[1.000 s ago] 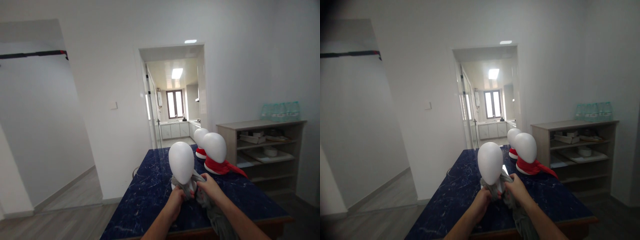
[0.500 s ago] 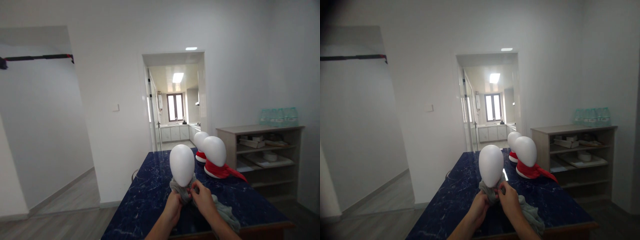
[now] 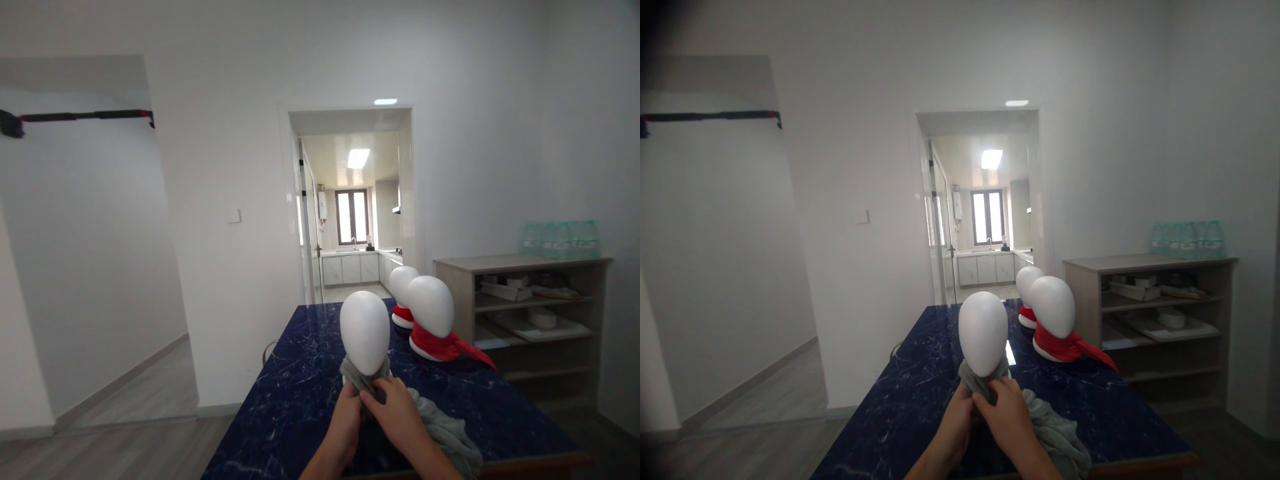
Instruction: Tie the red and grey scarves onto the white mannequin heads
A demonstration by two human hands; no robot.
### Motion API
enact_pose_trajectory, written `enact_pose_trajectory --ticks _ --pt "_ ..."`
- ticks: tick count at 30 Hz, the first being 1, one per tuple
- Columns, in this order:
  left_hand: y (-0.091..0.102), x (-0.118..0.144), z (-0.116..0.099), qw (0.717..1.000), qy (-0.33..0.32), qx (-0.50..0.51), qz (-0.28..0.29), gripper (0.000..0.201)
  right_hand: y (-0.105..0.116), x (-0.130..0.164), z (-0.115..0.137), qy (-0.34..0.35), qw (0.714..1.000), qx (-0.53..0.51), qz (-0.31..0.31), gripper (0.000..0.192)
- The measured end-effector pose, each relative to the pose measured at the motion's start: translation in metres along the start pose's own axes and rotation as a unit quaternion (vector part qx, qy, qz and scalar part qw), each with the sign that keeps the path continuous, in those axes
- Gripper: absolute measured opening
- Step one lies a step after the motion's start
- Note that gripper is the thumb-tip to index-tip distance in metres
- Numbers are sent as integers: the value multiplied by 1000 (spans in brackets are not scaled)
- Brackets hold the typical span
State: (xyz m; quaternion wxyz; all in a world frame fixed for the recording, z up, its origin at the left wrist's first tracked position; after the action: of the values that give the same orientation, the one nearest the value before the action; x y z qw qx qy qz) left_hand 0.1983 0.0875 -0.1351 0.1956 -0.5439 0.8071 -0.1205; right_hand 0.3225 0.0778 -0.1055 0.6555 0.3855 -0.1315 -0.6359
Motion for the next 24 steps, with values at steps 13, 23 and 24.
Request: enact_pose_trajectory --ticks 13,23,24 --pt "-5 1 -2 990 -11 -31 136 82 -10 -14 4 -78 996 46 -10 17" --pt "8 -1 0 993 10 51 107 88 -22 -3 11 -75 992 88 -49 28" --pt "10 -1 0 994 12 51 98 85 -24 -3 9 -71 994 68 -53 30"
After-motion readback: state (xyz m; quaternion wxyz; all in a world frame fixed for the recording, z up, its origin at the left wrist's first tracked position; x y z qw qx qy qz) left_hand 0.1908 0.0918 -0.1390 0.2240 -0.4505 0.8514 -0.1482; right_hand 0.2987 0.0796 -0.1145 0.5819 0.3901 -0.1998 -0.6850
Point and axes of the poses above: each hand's wrist, its own x-axis away from the middle knuckle, its own y-axis out of the back of the hand, z = x × y, the point moved 6 cm from there along -x, towards the middle knuckle, and after that the axes turned 12 degrees about z, right-handed, at the moved point
